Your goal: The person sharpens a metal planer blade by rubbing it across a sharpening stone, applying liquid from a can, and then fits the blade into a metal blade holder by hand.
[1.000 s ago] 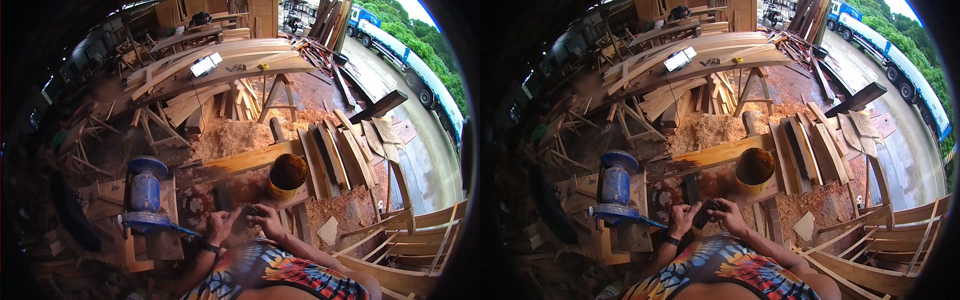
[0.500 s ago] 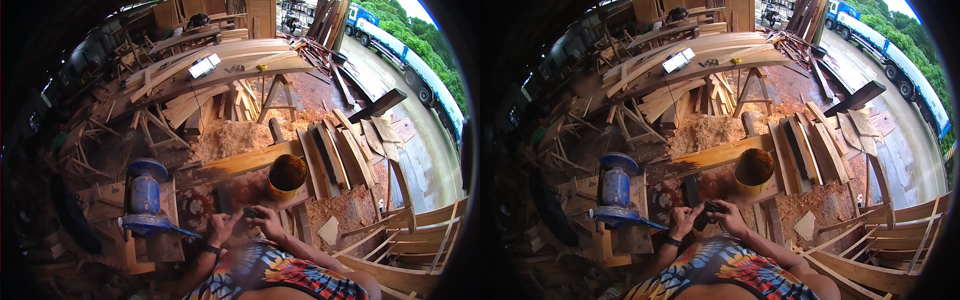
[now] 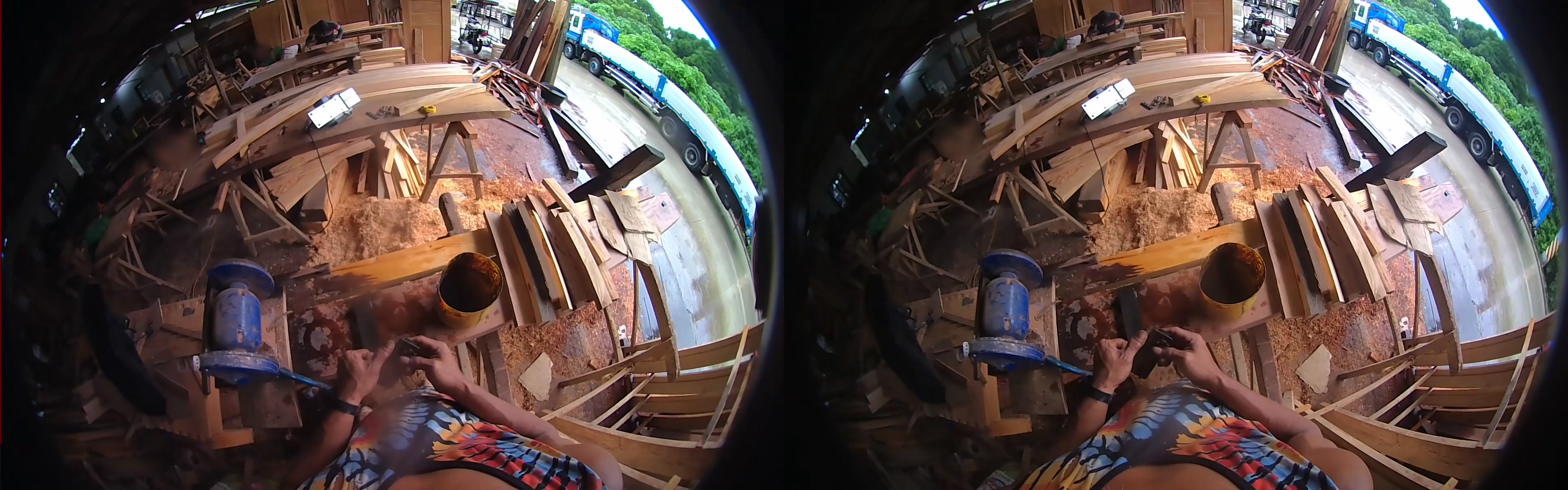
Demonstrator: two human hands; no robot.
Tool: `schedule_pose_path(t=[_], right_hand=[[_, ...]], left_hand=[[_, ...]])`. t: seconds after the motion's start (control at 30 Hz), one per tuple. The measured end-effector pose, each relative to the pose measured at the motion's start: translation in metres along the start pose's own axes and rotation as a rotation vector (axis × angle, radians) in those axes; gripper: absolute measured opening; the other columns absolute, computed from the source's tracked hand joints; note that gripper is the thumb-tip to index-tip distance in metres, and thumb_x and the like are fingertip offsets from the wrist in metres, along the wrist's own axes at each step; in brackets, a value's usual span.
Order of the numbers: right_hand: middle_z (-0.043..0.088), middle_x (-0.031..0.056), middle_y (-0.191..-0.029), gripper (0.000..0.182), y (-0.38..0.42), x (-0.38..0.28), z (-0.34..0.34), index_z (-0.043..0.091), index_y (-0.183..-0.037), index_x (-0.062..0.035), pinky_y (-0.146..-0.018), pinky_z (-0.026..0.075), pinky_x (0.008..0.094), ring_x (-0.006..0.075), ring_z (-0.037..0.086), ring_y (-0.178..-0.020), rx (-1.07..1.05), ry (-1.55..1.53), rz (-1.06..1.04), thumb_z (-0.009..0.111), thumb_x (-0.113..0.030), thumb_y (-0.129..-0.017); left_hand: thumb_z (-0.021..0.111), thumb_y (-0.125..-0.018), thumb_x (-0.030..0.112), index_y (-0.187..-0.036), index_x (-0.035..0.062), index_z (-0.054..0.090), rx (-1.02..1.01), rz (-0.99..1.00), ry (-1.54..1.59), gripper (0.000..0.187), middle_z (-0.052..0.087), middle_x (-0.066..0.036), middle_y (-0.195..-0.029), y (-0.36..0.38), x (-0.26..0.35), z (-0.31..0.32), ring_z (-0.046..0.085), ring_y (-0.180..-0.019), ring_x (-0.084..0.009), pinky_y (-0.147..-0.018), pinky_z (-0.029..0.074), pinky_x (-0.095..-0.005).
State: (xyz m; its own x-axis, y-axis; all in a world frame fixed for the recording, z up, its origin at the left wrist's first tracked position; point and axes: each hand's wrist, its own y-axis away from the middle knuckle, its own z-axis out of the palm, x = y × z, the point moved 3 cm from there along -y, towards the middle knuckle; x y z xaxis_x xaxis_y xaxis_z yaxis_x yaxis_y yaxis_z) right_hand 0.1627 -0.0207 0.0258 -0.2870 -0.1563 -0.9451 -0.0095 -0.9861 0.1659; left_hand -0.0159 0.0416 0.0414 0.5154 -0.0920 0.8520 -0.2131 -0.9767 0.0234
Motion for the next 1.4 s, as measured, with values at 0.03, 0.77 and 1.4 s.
schedule_pose_path(t=[0.03, 0.77, 1.4], right_hand=[[0.066, -0.0001, -0.086, 0.029, 0.000, 0.000, 0.000, 0.065, -0.118, -0.0018, -0.061, 0.043, 0.0230, 0.0072, 0.059, -0.073, 0.001, 0.008, -0.002, 0.071, -0.008, -0.090], [0.067, 0.0019, -0.086, 0.032, 0.006, -0.014, 0.008, 0.065, -0.117, -0.0006, -0.073, 0.051, 0.0263, 0.0090, 0.060, -0.076, -0.015, 0.123, 0.005, 0.075, -0.010, -0.088], [0.069, 0.0038, -0.088, 0.033, 0.005, -0.008, 0.007, 0.065, -0.116, 0.0007, -0.074, 0.052, 0.0277, 0.0102, 0.062, -0.078, -0.029, 0.176, -0.046, 0.075, -0.013, -0.088]], left_hand=[[0.069, -0.087, 0.064, -0.048, -0.0013, 0.047, -0.003, 0.001, -0.006, 0.079, 0.035, -0.007, -0.045, 0.000, 0.000, 0.000, 0.035, -0.047, -0.0134, -0.046, 0.030, -0.0408], [0.065, -0.087, 0.070, -0.048, -0.0035, 0.053, -0.055, -0.009, -0.072, 0.084, 0.039, -0.012, -0.043, 0.002, 0.000, -0.001, 0.042, -0.044, -0.0195, -0.047, 0.035, -0.0418], [0.055, -0.093, 0.066, -0.052, -0.0031, 0.058, -0.078, -0.018, -0.223, 0.080, 0.052, -0.025, -0.053, 0.001, 0.004, -0.006, 0.059, -0.052, -0.0405, -0.055, 0.044, -0.0481]])
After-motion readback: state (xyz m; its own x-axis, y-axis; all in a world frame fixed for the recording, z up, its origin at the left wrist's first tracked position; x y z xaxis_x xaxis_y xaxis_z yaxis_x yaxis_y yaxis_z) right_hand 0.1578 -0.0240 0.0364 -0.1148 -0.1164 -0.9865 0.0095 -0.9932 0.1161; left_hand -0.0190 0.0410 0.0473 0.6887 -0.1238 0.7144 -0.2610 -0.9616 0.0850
